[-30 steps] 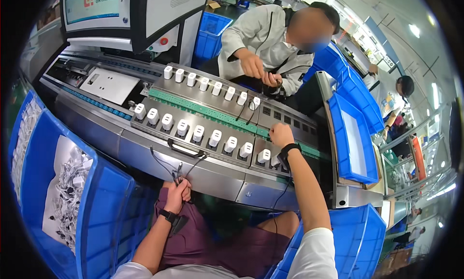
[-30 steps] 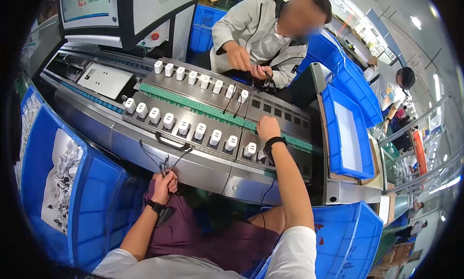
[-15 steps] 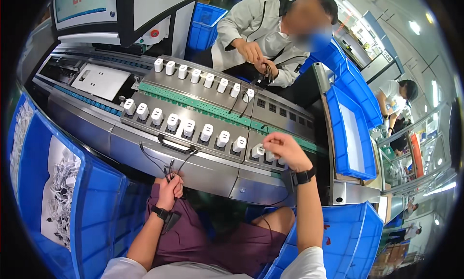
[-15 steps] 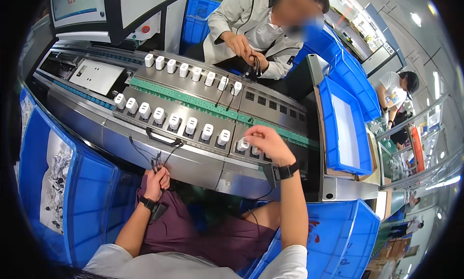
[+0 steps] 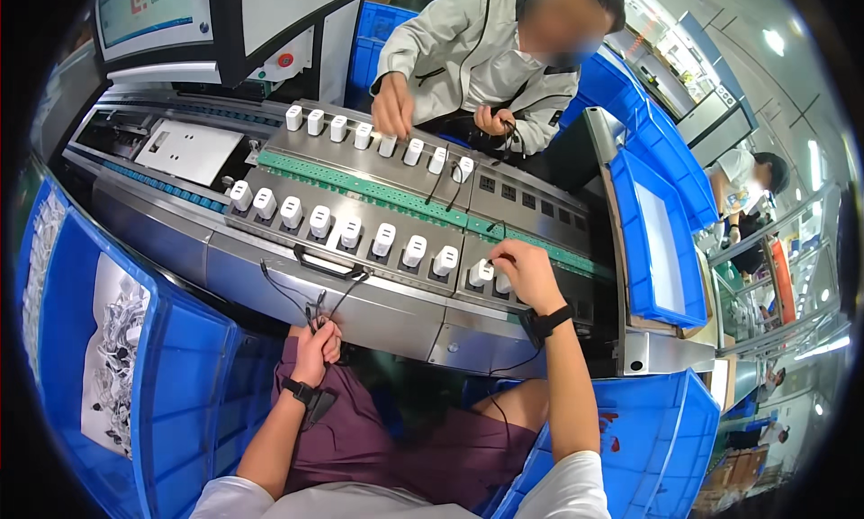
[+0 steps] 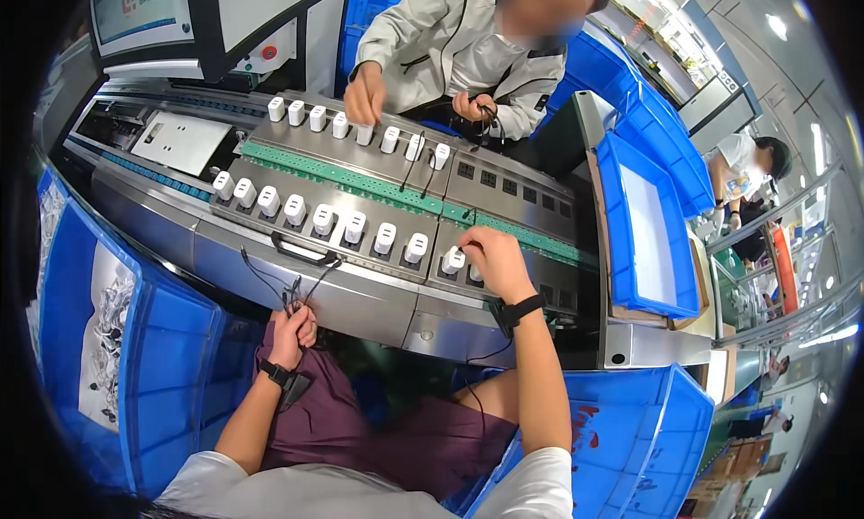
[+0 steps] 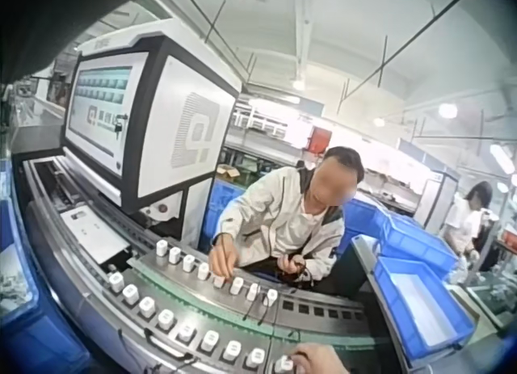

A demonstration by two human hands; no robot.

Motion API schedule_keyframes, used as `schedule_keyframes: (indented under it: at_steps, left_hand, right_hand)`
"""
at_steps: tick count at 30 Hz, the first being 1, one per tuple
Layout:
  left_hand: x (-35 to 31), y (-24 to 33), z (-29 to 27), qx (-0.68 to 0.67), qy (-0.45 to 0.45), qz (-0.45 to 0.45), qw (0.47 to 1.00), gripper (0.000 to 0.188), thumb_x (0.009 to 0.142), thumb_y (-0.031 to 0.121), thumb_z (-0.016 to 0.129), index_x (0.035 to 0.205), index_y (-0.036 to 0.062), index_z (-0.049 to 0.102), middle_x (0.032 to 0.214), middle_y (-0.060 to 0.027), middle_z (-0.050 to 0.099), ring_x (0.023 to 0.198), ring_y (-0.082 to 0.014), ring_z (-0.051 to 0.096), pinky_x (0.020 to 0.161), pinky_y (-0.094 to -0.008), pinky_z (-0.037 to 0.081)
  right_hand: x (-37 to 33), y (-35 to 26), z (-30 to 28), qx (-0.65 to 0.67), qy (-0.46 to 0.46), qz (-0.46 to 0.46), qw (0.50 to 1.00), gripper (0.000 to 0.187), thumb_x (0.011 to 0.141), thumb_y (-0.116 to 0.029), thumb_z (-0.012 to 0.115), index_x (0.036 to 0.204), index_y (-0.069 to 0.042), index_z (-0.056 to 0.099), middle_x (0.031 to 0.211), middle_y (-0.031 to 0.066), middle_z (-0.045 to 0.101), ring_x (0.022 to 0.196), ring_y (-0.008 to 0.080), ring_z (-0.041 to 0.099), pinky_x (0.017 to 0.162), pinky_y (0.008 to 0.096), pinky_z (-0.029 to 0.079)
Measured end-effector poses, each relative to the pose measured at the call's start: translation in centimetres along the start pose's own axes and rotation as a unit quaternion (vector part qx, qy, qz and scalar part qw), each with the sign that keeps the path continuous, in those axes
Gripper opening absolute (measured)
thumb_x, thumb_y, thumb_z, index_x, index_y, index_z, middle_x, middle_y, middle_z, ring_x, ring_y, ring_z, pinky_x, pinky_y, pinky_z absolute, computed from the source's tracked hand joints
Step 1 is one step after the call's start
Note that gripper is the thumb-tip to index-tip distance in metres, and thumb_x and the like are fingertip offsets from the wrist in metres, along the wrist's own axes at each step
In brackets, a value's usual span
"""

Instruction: Organizing and placing small electronic components into the slots of an assembly machine feeder.

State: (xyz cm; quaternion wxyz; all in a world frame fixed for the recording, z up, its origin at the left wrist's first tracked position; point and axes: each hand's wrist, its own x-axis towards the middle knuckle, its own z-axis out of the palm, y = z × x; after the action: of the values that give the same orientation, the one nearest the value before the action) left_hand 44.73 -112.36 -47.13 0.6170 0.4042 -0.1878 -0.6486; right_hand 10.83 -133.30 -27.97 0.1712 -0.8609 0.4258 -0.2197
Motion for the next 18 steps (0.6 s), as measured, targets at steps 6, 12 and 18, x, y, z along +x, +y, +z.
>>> schedule_keyframes:
  at_steps: [6,12,18]
  left_hand:
    - [0.1,0.4,0.4,0.004,-0.004,-0.009,1.0,0.026,0.108,0.023,0.053,0.09,0.0055,0.055,0.058,0.0039,0.037,0.047,-0.0075,0.034,0.044,-0.025,0.028]
    - [-0.6,0.6,0.7,0.054,-0.014,-0.012,0.998,0.026,0.108,0.024,0.053,0.091,0.0051,0.056,0.061,0.0045,0.038,0.049,-0.0064,0.034,0.046,-0.0244,0.027]
    - [-3.0,1.1,4.2,0.118,-0.052,-0.005,0.992,0.025,0.109,0.023,0.053,0.095,0.0037,0.058,0.065,0.0053,0.04,0.053,-0.0047,0.035,0.05,-0.0223,0.029]
  right_hand:
    - [-0.1,-1.3,1.0,-0.103,0.018,-0.031,0.994,0.008,0.085,-0.005,0.071,0.093,-0.005,0.069,0.088,0.0137,0.07,0.085,0.0351,0.068,0.075,0.0418,0.054]
    - [-1.3,-2.5,2.4,-0.139,0.077,0.035,0.987,0.007,0.085,-0.008,0.07,0.092,-0.01,0.071,0.088,0.0141,0.071,0.088,0.0349,0.067,0.074,0.043,0.053]
    - [-2.8,-8.4,4.7,-0.282,0.199,0.052,0.937,0.03,0.078,-0.011,0.072,0.107,-0.016,0.073,0.089,0.0044,0.062,0.093,0.028,0.064,0.077,0.0437,0.052]
